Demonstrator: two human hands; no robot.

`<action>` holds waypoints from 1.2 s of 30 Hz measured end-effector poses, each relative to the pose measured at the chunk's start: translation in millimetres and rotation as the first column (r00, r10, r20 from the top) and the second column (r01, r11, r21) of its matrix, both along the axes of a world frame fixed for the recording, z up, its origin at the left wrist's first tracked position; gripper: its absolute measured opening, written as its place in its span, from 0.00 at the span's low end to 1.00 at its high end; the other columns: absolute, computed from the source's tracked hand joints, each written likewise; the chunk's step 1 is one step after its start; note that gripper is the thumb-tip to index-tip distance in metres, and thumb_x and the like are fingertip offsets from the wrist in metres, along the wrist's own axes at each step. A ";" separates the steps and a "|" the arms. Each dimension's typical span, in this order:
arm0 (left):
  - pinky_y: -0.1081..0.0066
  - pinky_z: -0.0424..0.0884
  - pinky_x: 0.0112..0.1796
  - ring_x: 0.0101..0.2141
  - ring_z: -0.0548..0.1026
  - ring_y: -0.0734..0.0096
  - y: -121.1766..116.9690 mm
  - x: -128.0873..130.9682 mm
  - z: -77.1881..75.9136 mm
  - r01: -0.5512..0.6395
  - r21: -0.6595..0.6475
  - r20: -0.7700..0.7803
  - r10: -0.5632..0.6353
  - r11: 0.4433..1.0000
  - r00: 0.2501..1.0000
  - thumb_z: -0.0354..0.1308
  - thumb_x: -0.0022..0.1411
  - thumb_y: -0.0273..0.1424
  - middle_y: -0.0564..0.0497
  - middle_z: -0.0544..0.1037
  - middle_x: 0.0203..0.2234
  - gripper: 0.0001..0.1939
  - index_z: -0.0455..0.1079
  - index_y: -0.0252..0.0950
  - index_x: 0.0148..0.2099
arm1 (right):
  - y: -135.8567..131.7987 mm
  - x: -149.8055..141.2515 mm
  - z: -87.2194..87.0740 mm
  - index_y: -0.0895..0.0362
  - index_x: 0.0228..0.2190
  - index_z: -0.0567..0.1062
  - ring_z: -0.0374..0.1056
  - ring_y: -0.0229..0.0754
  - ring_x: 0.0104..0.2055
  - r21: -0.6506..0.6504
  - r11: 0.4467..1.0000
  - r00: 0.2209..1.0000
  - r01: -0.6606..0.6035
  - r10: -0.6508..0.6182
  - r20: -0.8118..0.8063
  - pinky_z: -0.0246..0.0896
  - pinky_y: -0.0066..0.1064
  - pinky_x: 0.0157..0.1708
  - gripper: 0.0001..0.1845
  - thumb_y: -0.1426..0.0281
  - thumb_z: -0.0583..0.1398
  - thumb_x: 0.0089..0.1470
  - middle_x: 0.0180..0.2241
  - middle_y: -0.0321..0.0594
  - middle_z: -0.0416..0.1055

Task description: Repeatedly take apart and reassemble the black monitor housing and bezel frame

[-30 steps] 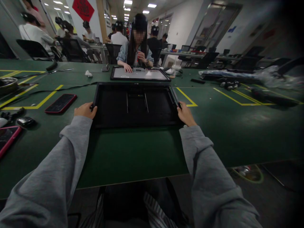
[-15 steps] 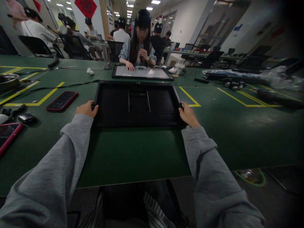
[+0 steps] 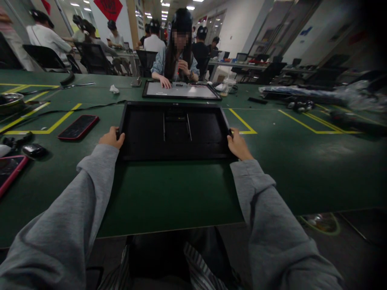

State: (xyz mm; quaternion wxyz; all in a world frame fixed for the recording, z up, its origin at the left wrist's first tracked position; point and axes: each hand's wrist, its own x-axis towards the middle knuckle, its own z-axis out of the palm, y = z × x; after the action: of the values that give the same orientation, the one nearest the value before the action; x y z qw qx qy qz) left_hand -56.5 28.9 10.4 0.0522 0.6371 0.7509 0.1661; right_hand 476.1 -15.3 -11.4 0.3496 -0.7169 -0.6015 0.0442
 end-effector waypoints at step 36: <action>0.56 0.70 0.53 0.53 0.75 0.48 -5.9 12.5 8.9 0.029 -0.023 0.001 -0.029 0.999 1.000 0.50 0.66 0.40 0.35 0.76 0.53 0.30 0.57 0.32 0.65 | -0.6 5.8 0.7 0.60 0.61 0.64 0.71 0.60 0.51 -0.034 0.999 0.992 0.036 -0.032 0.119 0.63 0.56 0.54 0.31 0.61 0.53 0.58 0.49 0.55 0.75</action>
State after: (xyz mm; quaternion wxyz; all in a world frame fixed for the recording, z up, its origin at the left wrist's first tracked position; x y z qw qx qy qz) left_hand -44.0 23.0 19.3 0.0624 0.6472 0.7433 0.1571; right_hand 481.9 -16.0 -10.6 0.3009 -0.7346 -0.6081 0.0065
